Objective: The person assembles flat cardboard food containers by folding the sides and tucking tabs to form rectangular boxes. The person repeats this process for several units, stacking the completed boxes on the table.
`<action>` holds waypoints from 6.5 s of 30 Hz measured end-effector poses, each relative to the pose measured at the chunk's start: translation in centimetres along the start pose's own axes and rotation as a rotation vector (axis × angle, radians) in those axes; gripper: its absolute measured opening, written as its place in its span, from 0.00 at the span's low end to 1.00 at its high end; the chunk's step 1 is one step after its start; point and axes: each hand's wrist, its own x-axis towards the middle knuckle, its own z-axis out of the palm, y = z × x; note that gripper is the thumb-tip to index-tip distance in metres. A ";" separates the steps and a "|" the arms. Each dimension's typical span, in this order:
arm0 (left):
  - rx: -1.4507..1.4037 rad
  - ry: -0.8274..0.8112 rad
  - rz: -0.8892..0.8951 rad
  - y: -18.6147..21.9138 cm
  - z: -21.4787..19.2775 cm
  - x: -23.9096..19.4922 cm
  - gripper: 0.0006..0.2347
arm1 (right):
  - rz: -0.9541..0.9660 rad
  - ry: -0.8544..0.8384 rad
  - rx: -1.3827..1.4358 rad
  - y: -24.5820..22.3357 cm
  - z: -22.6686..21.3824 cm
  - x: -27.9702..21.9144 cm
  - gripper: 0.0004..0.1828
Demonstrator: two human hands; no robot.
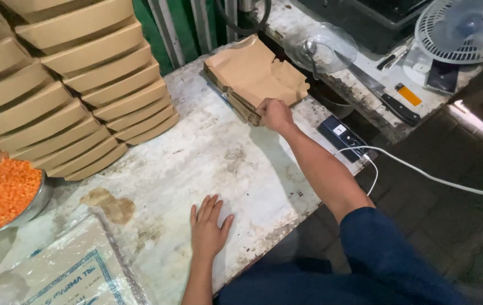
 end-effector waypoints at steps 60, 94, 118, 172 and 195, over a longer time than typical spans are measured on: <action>0.140 -0.048 0.051 1.4 9.8 26.9 0.10 | -0.570 0.594 1.036 4.5 -4.8 -5.3 0.11; -1.237 0.295 -1.133 -3.3 -6.1 2.5 0.23 | -0.772 -0.983 0.561 0.6 2.0 -26.6 0.14; 0.155 -0.191 -0.255 4.5 -3.8 -4.4 0.28 | -0.526 -0.580 -0.387 3.7 5.2 -24.4 0.33; 0.014 0.788 0.477 6.8 -15.6 1.7 0.11 | -0.549 -0.609 0.795 -1.9 4.0 -25.4 0.06; 0.229 0.360 0.707 5.6 -17.9 0.5 0.03 | -0.523 -0.701 0.814 -1.9 5.0 -24.6 0.03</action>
